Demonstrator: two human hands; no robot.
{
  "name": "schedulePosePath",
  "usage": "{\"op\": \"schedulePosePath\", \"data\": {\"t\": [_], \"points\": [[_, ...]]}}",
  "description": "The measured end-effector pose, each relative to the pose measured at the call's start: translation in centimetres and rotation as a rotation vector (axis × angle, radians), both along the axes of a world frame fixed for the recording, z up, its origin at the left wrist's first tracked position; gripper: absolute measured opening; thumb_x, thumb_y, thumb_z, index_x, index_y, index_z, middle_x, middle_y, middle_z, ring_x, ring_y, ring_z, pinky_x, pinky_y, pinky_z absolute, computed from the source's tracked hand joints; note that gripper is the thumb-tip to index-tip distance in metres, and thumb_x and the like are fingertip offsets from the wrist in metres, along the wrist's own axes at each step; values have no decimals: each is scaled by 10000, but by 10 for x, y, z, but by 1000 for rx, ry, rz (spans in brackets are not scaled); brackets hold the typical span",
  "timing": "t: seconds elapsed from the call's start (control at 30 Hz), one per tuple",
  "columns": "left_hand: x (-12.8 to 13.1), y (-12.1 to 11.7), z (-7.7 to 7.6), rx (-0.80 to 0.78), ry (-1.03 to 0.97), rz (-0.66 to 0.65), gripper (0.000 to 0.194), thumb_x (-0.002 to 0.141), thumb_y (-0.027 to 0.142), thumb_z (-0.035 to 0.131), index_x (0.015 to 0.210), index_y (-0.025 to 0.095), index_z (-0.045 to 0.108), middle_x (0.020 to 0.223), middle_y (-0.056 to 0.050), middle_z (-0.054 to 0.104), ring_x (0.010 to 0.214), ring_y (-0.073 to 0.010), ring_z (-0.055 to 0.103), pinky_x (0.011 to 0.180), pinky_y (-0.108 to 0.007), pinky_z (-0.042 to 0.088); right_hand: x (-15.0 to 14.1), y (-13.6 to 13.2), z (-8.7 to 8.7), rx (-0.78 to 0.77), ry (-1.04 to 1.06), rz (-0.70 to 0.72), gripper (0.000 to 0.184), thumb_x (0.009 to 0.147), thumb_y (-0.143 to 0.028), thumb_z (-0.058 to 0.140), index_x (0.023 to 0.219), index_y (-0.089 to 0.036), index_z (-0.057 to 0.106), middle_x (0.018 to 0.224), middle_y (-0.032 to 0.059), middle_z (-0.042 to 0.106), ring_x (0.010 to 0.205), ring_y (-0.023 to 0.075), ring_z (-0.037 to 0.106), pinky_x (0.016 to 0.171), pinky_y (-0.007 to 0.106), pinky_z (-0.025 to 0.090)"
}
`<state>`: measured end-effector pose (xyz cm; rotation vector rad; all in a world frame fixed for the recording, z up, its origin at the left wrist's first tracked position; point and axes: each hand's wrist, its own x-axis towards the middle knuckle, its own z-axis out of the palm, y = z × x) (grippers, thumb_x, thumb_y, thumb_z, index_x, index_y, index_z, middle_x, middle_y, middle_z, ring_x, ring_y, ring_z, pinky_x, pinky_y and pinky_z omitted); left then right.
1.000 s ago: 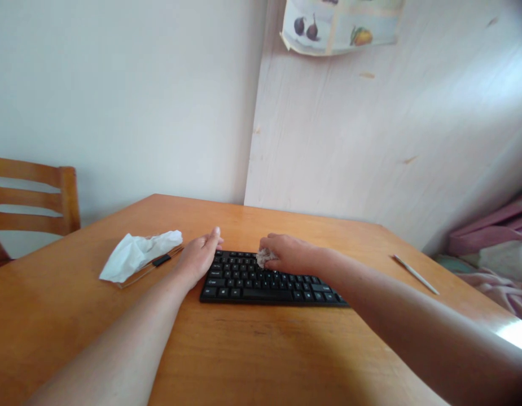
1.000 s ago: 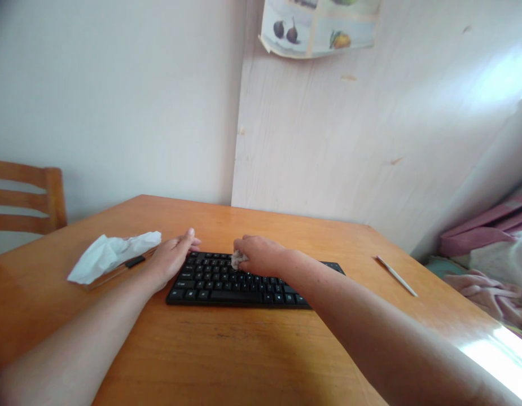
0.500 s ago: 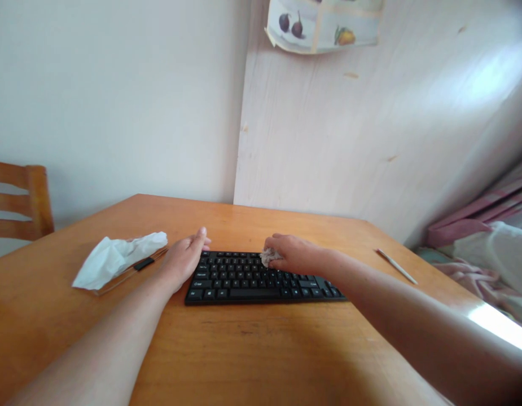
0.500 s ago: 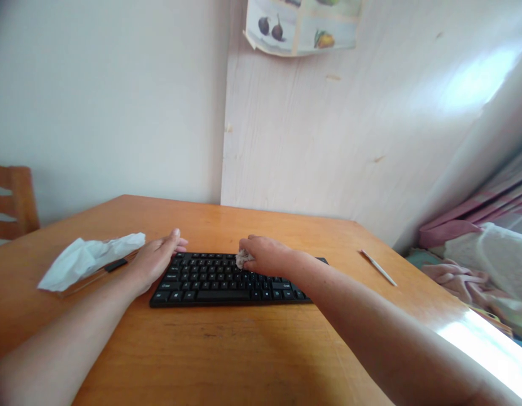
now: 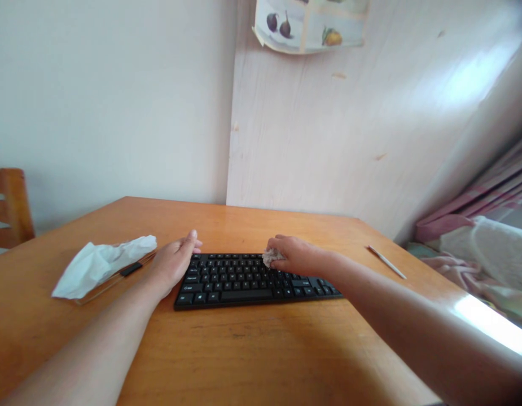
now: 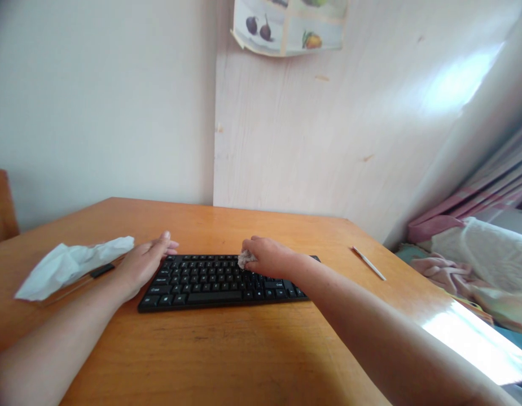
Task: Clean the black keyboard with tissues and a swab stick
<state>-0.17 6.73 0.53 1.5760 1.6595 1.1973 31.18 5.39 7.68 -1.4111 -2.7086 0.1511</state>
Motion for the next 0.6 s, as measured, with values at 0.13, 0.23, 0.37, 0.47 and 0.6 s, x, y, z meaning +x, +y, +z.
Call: {"op": "schedulePosePath", "data": {"t": [0.13,0.23,0.37,0.47,0.6], "points": [[-2,3,-3,3,-5,-4,675,868,740,343,939,184,718,961,-113,765,973,-295,699,910,-416,515,5,-2,0,-9,12,-19,270,824,-258,655,1083,-187,634,1048,83,656,910,203,602,745,272,409],[-3,5,-5,9,-3,-9,679,865,749,344,932,186,718,968,-114,766,971,-295,703,904,-413,519,10,-4,0,-12,40,-37,273,824,-241,651,1091,-185,633,1036,81,657,895,198,603,738,267,409],[-4,5,-4,3,7,-7,700,858,763,345,947,178,720,976,-122,768,976,-303,705,911,-420,517,18,-7,-4,-9,87,-63,258,836,-243,649,1086,-183,631,1037,78,650,897,189,601,744,262,409],[-5,5,-5,2,20,-12,709,855,766,345,965,179,726,975,-121,770,985,-307,705,902,-421,522,25,-9,-8,1,124,-87,234,843,-260,650,1062,-181,631,1022,74,643,895,187,599,756,266,410],[-6,6,-6,5,46,-15,713,862,763,332,975,184,732,989,-116,770,998,-306,701,925,-429,510,35,-14,-14,18,174,-133,236,851,-260,640,1073,-184,625,1028,73,637,889,185,601,766,270,410]]}}
